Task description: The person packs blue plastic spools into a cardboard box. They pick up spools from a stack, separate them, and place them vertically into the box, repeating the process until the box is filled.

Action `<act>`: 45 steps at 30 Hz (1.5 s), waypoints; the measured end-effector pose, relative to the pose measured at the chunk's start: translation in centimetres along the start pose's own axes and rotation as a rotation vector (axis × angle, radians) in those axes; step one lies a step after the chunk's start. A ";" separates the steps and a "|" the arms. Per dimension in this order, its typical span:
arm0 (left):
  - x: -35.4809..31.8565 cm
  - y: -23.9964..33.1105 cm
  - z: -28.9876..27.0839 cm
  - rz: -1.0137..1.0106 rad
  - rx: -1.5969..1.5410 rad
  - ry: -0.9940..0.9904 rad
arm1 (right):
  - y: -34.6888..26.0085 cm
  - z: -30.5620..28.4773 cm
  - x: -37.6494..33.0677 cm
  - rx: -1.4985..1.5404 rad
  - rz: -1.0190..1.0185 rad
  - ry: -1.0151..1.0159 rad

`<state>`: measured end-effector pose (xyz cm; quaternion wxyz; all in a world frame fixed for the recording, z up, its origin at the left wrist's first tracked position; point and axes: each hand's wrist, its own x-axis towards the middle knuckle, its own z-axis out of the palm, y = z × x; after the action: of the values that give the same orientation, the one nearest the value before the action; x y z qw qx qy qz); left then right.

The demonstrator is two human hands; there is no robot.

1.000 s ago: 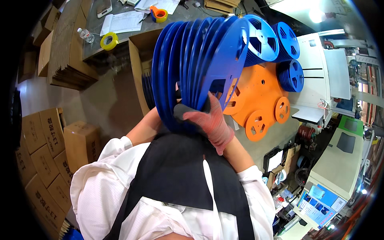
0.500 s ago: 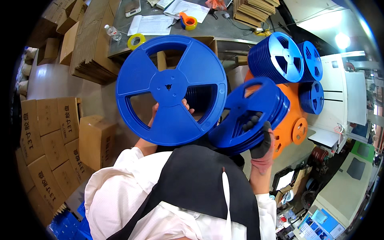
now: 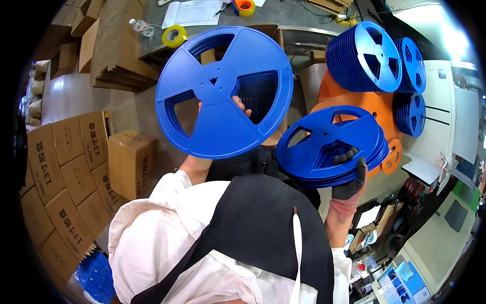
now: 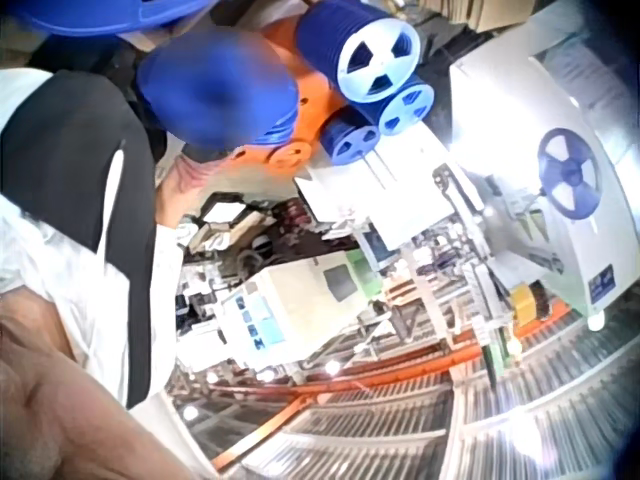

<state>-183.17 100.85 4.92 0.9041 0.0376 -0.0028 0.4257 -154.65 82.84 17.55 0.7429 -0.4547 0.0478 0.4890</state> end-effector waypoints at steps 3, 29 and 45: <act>1.2 0.3 -1.4 -0.030 0.082 0.135 | 0.0 -0.1 -0.1 -0.077 0.007 0.024; 16.6 -2.9 -29.7 -0.471 0.945 0.986 | -3.6 -11.5 1.5 -0.280 0.245 0.402; 1.8 -3.7 -29.4 -0.303 0.566 1.266 | -1.5 -6.2 1.6 -0.188 0.070 0.160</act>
<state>-179.99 101.96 -24.58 0.7370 0.0164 0.6390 0.2196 -150.34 79.31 14.05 0.6730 -0.5582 0.0768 0.4791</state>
